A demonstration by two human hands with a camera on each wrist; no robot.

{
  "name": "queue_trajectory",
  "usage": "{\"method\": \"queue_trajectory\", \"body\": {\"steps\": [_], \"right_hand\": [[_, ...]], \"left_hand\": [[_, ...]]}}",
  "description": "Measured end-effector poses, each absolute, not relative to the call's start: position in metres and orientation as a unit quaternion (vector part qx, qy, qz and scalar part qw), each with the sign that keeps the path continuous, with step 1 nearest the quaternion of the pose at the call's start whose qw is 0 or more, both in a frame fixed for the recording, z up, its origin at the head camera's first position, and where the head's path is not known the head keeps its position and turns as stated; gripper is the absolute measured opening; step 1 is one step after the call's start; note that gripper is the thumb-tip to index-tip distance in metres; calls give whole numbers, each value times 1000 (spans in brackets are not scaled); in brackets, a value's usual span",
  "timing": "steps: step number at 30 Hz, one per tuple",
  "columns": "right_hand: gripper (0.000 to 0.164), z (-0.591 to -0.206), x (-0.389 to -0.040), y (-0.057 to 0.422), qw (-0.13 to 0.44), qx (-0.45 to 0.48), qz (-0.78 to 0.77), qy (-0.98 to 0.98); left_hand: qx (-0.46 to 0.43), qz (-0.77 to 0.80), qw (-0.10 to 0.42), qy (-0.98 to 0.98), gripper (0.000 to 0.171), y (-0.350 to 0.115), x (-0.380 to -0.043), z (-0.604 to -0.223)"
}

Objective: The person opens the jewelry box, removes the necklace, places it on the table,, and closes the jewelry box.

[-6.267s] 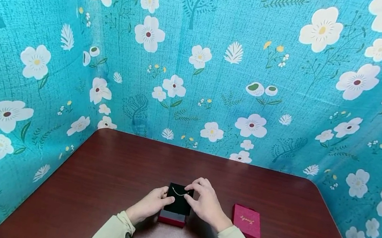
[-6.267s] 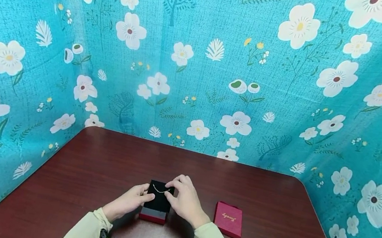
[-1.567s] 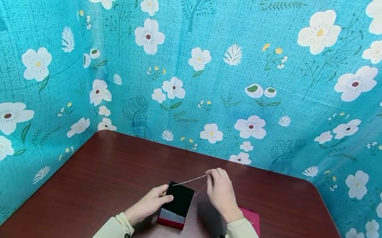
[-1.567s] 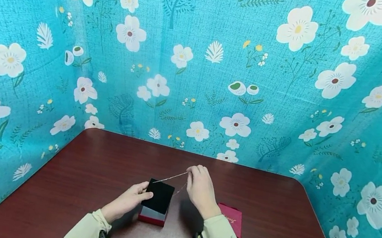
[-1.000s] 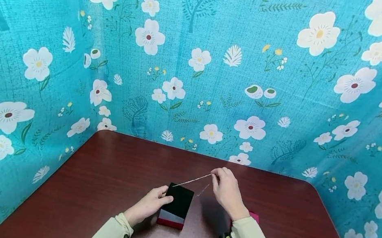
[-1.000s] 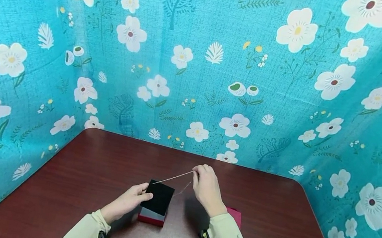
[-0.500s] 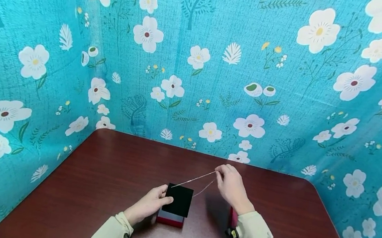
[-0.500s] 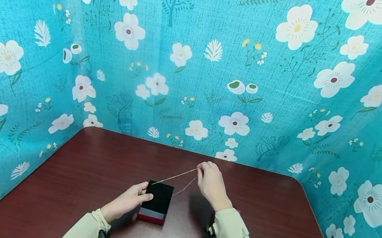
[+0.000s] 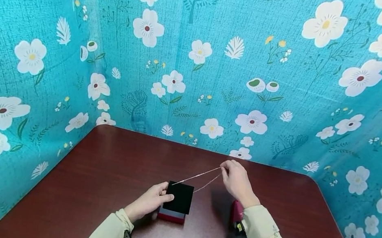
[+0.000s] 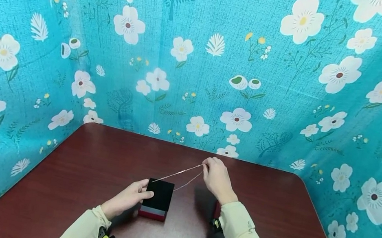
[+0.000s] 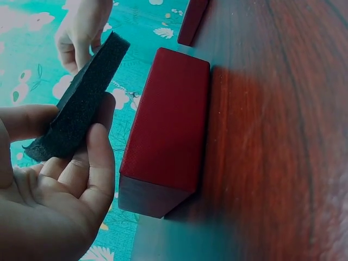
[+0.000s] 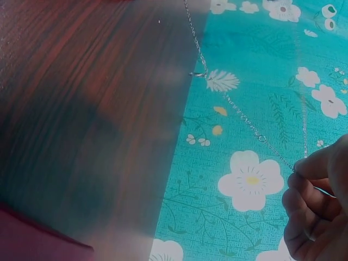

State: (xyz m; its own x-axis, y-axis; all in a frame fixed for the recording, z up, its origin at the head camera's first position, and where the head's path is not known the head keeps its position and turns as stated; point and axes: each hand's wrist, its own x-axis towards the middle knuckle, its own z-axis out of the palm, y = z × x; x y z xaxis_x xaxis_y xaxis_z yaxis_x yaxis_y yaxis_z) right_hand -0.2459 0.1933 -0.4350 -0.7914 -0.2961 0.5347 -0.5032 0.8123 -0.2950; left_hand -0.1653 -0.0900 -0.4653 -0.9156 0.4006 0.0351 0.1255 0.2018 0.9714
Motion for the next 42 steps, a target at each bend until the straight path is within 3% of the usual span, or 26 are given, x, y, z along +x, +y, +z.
{"method": "queue_trajectory", "body": {"steps": [4,11,27,42], "right_hand": [[5,-431,-249,196,231,210,221,-924],[5,-431,-255,201,226,201,224,-926],[6,-429,-260,212,231,187,220,-929],[9,-429,-266,225,212,161,218,-939]], "left_hand": [[171,609,119,766,23,-92,-164,-457],[165,603,118,772,27,-95,-180,-483],[165,622,133,753,29,-96,-180,-492],[173,612,127,761,28,-98,-174,-479]]}}
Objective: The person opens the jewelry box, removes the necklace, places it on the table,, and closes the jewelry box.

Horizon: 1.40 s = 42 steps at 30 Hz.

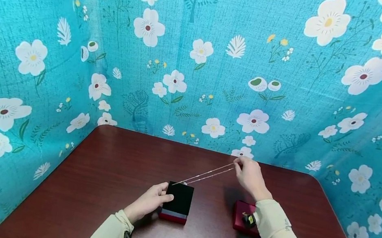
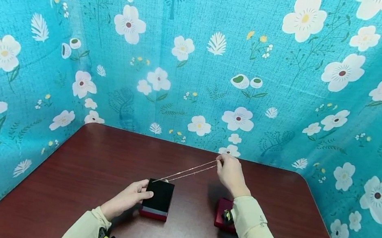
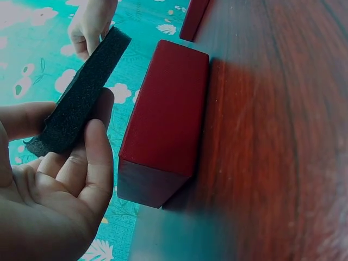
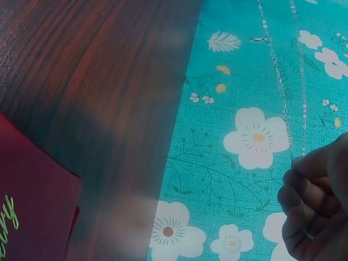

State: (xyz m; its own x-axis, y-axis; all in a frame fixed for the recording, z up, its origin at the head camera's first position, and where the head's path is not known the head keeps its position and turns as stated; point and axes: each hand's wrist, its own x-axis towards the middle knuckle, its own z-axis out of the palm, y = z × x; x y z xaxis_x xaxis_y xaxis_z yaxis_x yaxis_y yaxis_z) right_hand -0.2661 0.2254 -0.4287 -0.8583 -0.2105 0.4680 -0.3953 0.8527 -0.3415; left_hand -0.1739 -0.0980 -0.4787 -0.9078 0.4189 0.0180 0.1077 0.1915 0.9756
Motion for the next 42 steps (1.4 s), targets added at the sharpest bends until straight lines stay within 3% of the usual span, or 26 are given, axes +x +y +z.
{"method": "queue_trajectory", "body": {"steps": [25,34,42], "right_hand": [[10,-421,-268,230,238,148,225,-933],[9,-422,-271,230,250,126,231,-932],[12,-419,-269,228,242,116,240,-933]], "left_hand": [[193,615,127,754,23,-97,-181,-494],[204,608,134,756,20,-94,-167,-463],[210,609,143,751,9,-95,-165,-461]]}}
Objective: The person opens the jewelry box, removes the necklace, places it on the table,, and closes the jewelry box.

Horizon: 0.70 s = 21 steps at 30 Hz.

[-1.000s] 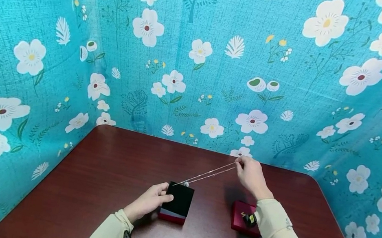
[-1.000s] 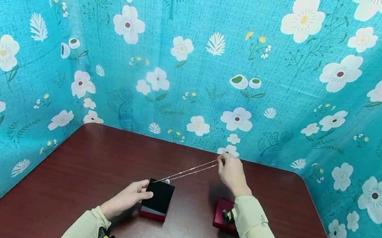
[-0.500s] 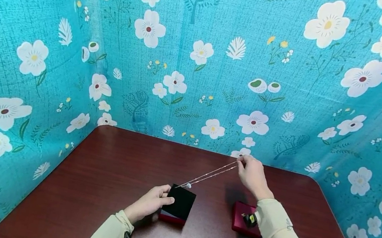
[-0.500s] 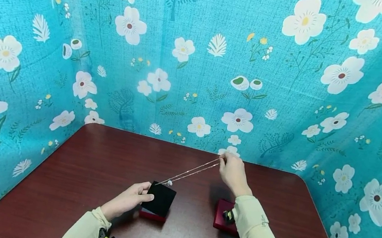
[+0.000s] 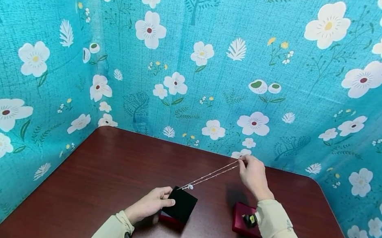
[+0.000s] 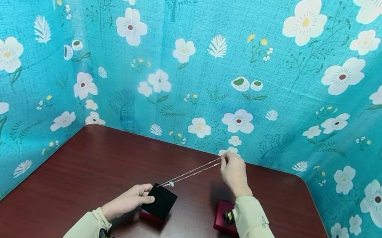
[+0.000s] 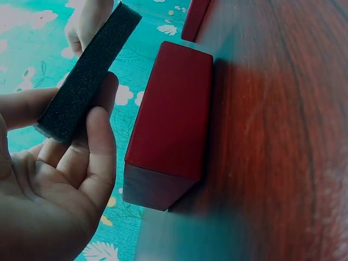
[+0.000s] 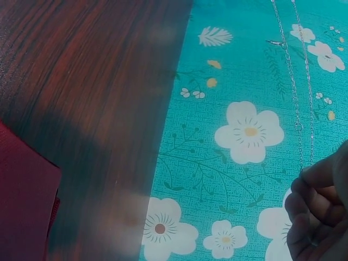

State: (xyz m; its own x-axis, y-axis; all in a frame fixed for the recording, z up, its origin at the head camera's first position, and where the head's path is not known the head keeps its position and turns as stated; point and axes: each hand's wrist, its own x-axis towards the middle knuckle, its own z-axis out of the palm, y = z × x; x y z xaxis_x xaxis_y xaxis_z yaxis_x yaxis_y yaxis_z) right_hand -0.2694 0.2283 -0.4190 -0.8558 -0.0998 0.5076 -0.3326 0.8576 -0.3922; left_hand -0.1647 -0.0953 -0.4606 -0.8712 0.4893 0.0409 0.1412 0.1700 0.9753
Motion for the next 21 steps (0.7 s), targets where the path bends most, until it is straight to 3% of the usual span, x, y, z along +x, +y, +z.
{"method": "queue_trajectory", "body": {"steps": [15,21], "right_hand": [[14,-416,-268,229,248,106,247,-930],[14,-413,-268,229,262,112,247,-926]], "left_hand": [[219,590,137,765,22,-95,-168,-469],[219,595,156,758,11,-96,-176,-487]]}}
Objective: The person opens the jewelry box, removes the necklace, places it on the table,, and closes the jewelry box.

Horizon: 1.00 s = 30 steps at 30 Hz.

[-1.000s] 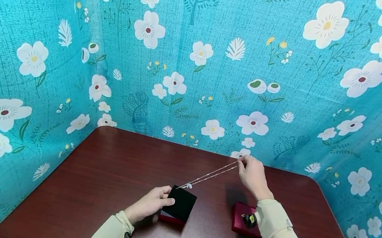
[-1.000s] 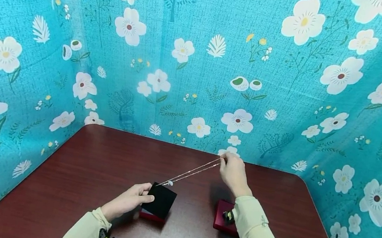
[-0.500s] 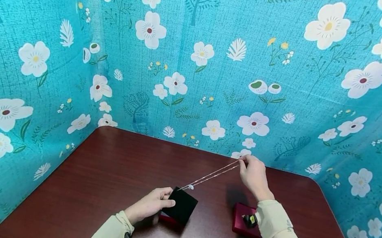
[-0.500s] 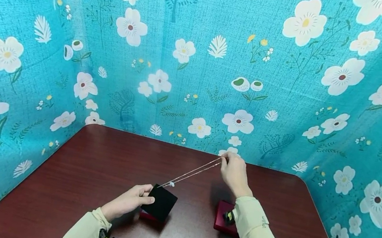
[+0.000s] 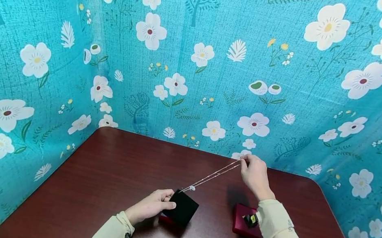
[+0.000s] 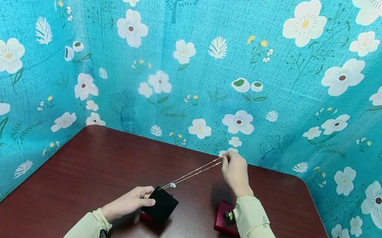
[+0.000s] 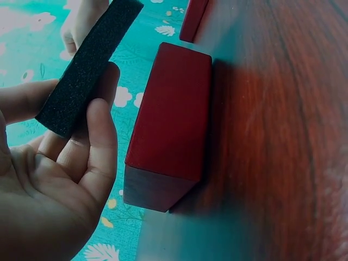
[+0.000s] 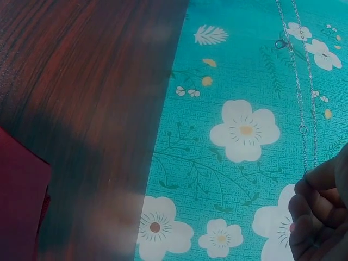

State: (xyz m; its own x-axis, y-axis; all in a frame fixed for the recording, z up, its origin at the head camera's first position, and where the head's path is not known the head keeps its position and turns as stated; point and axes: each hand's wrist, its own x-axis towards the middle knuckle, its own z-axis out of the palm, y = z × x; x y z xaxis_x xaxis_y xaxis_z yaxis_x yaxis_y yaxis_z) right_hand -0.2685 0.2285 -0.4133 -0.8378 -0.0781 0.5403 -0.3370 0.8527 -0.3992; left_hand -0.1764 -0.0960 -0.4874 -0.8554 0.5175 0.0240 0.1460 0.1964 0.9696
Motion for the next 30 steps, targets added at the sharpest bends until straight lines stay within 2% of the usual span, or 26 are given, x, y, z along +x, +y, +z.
{"method": "queue_trajectory", "body": {"steps": [27,30], "right_hand": [[13,-408,-269,231,262,104,262,-923],[15,-408,-270,234,266,91,263,-923]], "left_hand": [[240,581,160,761,10,-96,-175,-487],[239,579,158,763,17,-98,-176,-489]]}}
